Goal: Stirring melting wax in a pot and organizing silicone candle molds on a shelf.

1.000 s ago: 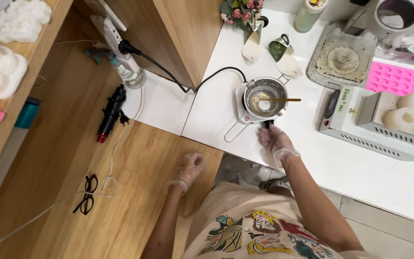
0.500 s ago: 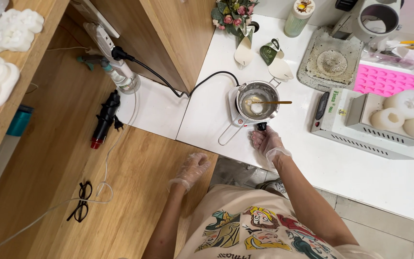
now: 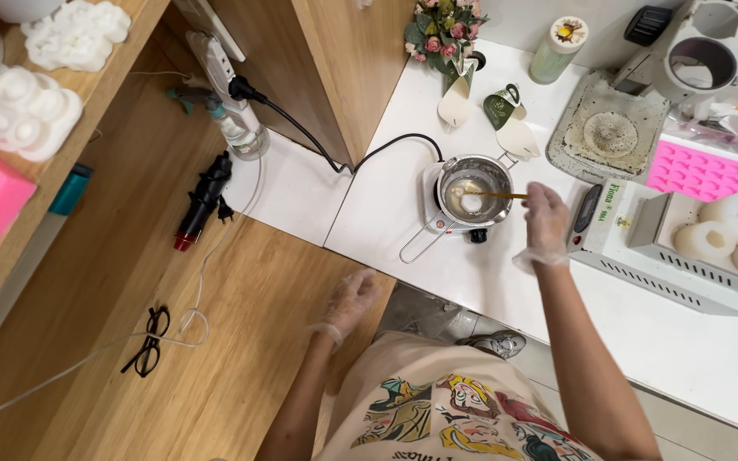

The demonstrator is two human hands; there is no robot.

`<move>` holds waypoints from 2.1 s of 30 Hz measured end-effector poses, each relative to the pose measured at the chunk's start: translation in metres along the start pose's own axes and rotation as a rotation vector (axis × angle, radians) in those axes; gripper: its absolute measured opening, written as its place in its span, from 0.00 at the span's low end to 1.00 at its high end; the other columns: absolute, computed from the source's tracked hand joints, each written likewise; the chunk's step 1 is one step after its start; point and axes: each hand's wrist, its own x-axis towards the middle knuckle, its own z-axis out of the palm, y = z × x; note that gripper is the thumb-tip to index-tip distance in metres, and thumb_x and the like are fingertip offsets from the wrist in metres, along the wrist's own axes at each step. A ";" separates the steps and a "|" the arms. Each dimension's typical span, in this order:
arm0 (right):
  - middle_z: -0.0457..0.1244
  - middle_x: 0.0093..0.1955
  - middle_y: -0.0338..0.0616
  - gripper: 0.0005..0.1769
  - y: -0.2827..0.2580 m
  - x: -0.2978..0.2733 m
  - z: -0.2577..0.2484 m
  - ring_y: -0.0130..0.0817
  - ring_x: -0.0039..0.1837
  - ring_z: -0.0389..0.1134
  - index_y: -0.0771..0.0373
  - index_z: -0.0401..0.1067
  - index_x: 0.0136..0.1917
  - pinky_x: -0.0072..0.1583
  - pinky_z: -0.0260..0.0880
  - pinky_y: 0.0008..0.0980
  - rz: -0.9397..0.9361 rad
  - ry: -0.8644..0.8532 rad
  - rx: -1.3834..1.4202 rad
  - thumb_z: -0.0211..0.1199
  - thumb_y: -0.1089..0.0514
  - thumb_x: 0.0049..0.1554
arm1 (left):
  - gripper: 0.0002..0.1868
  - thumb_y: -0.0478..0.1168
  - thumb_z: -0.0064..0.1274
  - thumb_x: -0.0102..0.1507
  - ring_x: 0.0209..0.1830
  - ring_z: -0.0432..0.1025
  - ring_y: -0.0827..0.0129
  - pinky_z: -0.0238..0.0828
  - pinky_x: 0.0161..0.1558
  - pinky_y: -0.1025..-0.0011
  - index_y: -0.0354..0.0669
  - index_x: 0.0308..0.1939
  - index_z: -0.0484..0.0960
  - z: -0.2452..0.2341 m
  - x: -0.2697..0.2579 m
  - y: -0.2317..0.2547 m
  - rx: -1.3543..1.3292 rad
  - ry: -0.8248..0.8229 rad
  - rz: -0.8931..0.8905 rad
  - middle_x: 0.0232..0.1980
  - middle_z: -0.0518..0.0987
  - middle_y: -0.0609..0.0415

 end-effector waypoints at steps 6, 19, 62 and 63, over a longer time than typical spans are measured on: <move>0.70 0.50 0.45 0.15 -0.038 -0.004 0.027 0.26 0.44 0.66 0.66 0.77 0.60 0.48 0.68 0.27 -0.182 -0.256 -0.206 0.62 0.57 0.62 | 0.29 0.56 0.53 0.64 0.52 0.75 0.68 0.78 0.53 0.70 0.48 0.65 0.73 0.024 0.050 0.027 -0.570 -0.003 0.088 0.54 0.80 0.51; 0.71 0.44 0.42 0.11 -0.058 -0.026 -0.009 0.22 0.40 0.63 0.63 0.79 0.58 0.43 0.67 0.24 -0.287 -0.303 -0.308 0.60 0.59 0.65 | 0.20 0.53 0.52 0.66 0.34 0.73 0.78 0.67 0.36 0.79 0.42 0.52 0.83 0.031 0.058 0.060 -0.840 -0.097 0.018 0.41 0.84 0.56; 0.72 0.48 0.46 0.14 -0.004 -0.026 0.007 0.25 0.43 0.68 0.69 0.76 0.61 0.46 0.71 0.24 -0.165 -0.166 0.034 0.61 0.62 0.63 | 0.15 0.50 0.56 0.65 0.32 0.71 0.80 0.65 0.35 0.80 0.44 0.45 0.84 0.038 0.052 0.048 -0.846 -0.063 -0.065 0.36 0.83 0.60; 0.72 0.48 0.46 0.14 -0.001 -0.024 0.004 0.25 0.43 0.68 0.69 0.76 0.61 0.46 0.71 0.24 -0.170 -0.174 0.031 0.61 0.62 0.63 | 0.15 0.50 0.56 0.65 0.32 0.71 0.80 0.65 0.35 0.80 0.44 0.45 0.84 0.041 0.054 0.045 -0.853 -0.056 -0.063 0.36 0.83 0.60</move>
